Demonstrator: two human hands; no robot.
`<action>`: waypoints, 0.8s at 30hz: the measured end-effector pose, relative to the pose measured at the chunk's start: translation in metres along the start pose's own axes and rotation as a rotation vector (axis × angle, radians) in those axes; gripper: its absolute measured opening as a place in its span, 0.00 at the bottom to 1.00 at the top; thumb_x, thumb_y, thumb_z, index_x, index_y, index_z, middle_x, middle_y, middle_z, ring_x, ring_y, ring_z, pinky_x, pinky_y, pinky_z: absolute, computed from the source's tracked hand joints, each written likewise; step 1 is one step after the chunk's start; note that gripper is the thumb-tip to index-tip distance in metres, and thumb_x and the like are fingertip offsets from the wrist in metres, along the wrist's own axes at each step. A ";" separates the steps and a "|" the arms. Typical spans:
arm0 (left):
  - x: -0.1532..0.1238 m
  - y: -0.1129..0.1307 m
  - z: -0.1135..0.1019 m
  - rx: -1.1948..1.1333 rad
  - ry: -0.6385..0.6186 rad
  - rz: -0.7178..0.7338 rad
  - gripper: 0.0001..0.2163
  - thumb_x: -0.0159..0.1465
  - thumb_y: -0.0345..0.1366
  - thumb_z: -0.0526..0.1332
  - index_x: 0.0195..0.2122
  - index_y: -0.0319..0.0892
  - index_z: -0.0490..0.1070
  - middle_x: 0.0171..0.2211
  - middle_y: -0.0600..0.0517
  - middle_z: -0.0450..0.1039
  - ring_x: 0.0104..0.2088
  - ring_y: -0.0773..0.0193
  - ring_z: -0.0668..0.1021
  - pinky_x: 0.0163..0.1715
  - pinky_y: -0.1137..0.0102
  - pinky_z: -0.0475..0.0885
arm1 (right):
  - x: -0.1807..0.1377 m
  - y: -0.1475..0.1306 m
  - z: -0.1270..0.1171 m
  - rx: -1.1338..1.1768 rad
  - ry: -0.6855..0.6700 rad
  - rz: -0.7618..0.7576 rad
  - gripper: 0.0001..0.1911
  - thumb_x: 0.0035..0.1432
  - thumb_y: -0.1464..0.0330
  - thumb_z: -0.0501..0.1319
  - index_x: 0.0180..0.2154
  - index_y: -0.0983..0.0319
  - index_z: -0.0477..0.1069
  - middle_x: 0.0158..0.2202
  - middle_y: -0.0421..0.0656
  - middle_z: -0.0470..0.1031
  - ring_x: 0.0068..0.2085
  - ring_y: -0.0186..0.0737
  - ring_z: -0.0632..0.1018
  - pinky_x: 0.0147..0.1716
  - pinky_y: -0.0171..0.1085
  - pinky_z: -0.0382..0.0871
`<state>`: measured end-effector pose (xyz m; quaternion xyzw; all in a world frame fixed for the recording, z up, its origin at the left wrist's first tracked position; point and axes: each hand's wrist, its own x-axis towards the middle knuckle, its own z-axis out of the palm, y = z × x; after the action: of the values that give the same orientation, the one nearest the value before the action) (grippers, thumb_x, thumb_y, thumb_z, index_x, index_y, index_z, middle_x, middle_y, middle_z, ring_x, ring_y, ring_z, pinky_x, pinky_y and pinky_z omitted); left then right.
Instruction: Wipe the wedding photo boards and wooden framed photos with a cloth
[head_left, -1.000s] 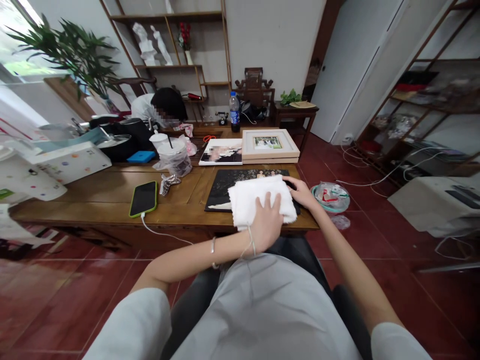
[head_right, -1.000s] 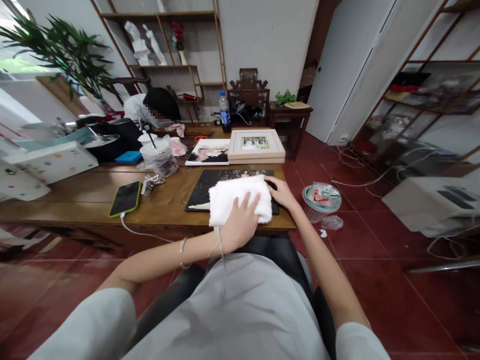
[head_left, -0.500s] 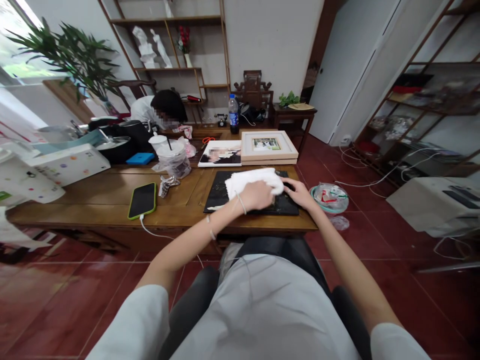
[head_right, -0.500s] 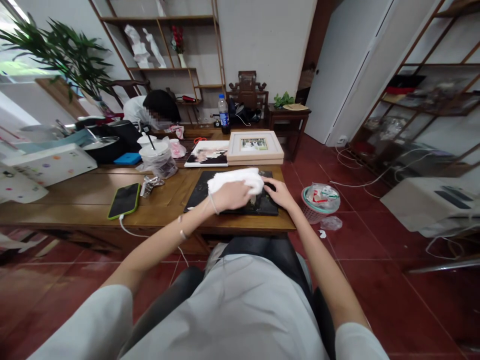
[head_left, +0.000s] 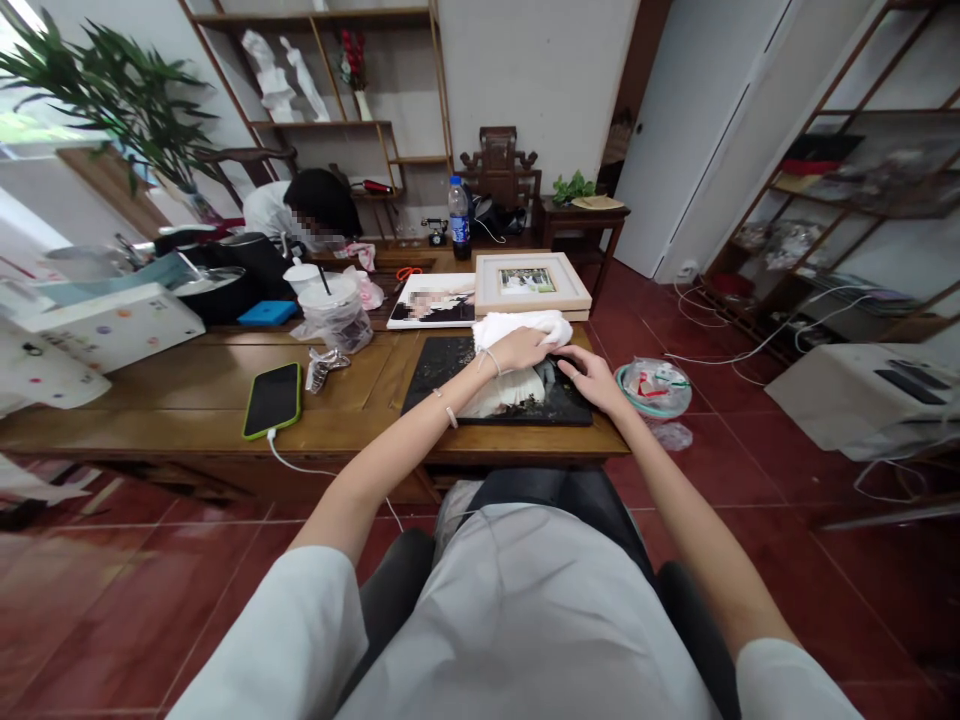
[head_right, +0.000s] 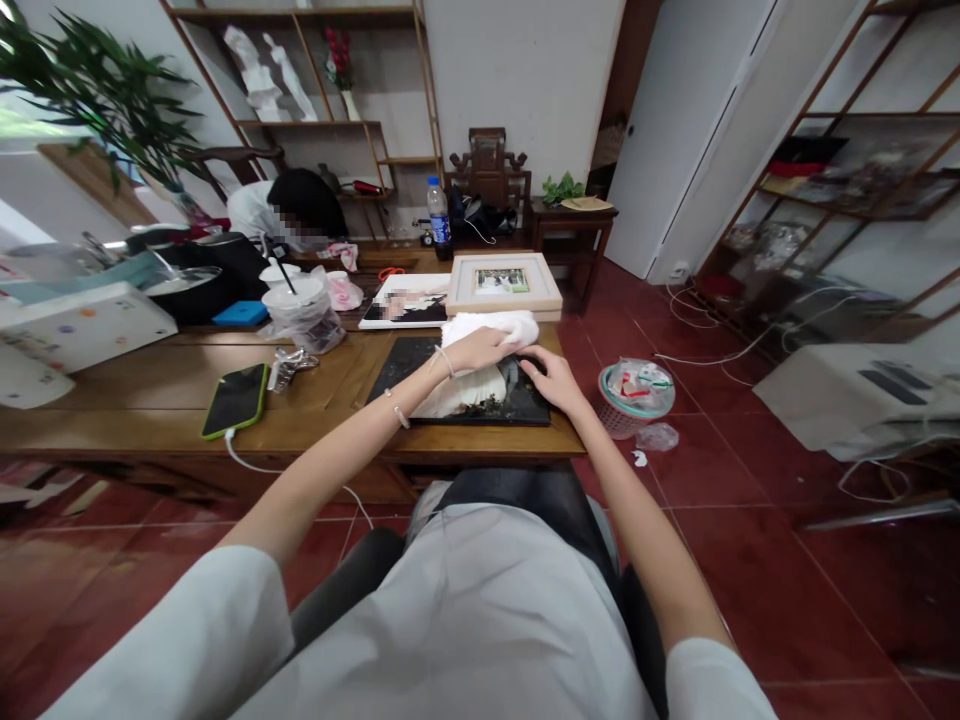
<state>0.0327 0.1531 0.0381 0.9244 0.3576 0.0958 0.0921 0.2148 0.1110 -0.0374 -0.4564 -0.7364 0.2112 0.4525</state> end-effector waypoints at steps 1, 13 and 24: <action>-0.008 0.003 0.002 0.047 0.016 -0.036 0.18 0.71 0.37 0.45 0.51 0.35 0.70 0.51 0.40 0.73 0.50 0.53 0.76 0.52 0.63 0.66 | 0.001 0.002 0.000 0.040 0.024 0.012 0.15 0.60 0.64 0.58 0.47 0.59 0.74 0.48 0.45 0.78 0.50 0.47 0.77 0.55 0.48 0.66; -0.115 0.100 0.027 0.265 0.040 0.154 0.15 0.67 0.35 0.52 0.48 0.41 0.76 0.65 0.46 0.58 0.65 0.46 0.58 0.60 0.47 0.59 | 0.003 -0.001 -0.003 0.121 0.099 0.102 0.22 0.62 0.54 0.54 0.50 0.56 0.74 0.57 0.45 0.73 0.59 0.47 0.71 0.62 0.49 0.59; -0.149 -0.009 -0.011 0.175 0.019 -0.466 0.14 0.67 0.37 0.52 0.46 0.41 0.75 0.55 0.41 0.71 0.57 0.48 0.72 0.55 0.56 0.66 | 0.002 0.001 0.000 -0.112 -0.020 -0.022 0.13 0.57 0.65 0.61 0.45 0.56 0.77 0.56 0.46 0.73 0.62 0.48 0.68 0.63 0.53 0.55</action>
<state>-0.0840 0.0595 0.0304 0.8206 0.5687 0.0492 0.0280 0.2150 0.1130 -0.0372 -0.4708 -0.7566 0.1692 0.4210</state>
